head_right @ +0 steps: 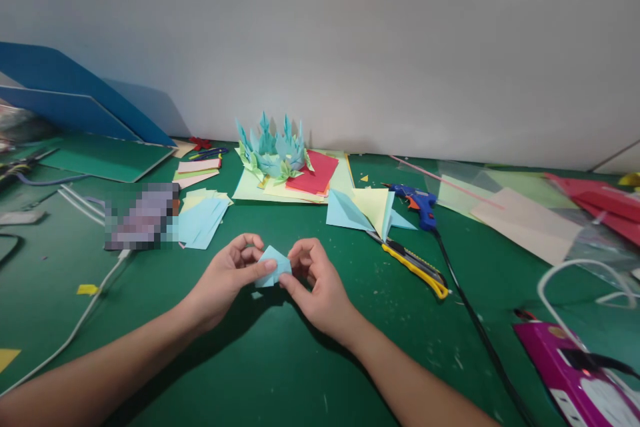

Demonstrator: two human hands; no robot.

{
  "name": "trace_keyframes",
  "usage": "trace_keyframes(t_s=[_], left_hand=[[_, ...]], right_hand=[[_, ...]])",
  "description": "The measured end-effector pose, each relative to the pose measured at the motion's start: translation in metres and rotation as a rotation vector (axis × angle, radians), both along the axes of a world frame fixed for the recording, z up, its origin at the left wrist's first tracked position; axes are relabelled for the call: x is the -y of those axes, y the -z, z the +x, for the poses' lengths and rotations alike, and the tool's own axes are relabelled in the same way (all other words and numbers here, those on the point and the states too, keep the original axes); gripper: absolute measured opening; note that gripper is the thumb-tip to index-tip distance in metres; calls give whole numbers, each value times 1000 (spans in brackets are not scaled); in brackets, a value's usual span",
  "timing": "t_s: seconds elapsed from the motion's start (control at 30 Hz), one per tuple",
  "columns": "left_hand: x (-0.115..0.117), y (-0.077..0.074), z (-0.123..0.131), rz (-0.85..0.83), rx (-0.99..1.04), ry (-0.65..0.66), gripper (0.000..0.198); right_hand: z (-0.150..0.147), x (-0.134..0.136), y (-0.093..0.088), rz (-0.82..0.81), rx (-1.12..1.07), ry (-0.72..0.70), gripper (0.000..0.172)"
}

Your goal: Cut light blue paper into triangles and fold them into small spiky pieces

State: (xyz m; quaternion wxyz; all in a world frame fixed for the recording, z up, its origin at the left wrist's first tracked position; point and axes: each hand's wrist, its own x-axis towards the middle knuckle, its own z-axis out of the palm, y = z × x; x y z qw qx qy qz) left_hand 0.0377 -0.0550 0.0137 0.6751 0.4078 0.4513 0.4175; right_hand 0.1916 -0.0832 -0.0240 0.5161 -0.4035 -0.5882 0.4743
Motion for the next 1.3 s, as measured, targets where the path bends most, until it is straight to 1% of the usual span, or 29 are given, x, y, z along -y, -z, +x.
trace_keyframes(t_s=[0.07, 0.17, 0.23, 0.3, 0.4, 0.53, 0.7, 0.97, 1.03, 1.13, 1.3], left_hand=[[-1, 1, -1, -31, 9, -21, 45], [-2, 3, -1, -45, 6, -48, 47], [-2, 3, -1, -30, -13, -41, 46], [-1, 2, -1, -20, -31, -17, 46], [0, -1, -1, -28, -43, 39, 45], [0, -3, -2, -21, -37, 66, 38], [-2, -1, -3, -26, -67, 101, 31], [-2, -2, -3, -55, -70, 86, 34], [-2, -1, -3, -53, -56, 93, 35], [-2, 1, -3, -39, -40, 118, 36], [-2, 1, -2, -34, -21, 147, 32]], right_hand=[[1, 0, 0, 36, 52, 17, 20], [2, -2, 2, 78, 139, 31, 23], [2, -3, 3, 99, 183, 67, 22], [2, -4, 3, 120, 206, 118, 17], [3, -4, 1, 128, 211, 144, 11], [4, -5, 0, 115, 196, 151, 8], [4, -5, 1, 102, 158, 154, 12], [5, -6, 1, 99, 121, 123, 14], [5, -6, 1, 109, 134, 140, 12], [6, -7, 0, 156, 165, 201, 6], [7, -7, -3, 236, 198, 255, 9]])
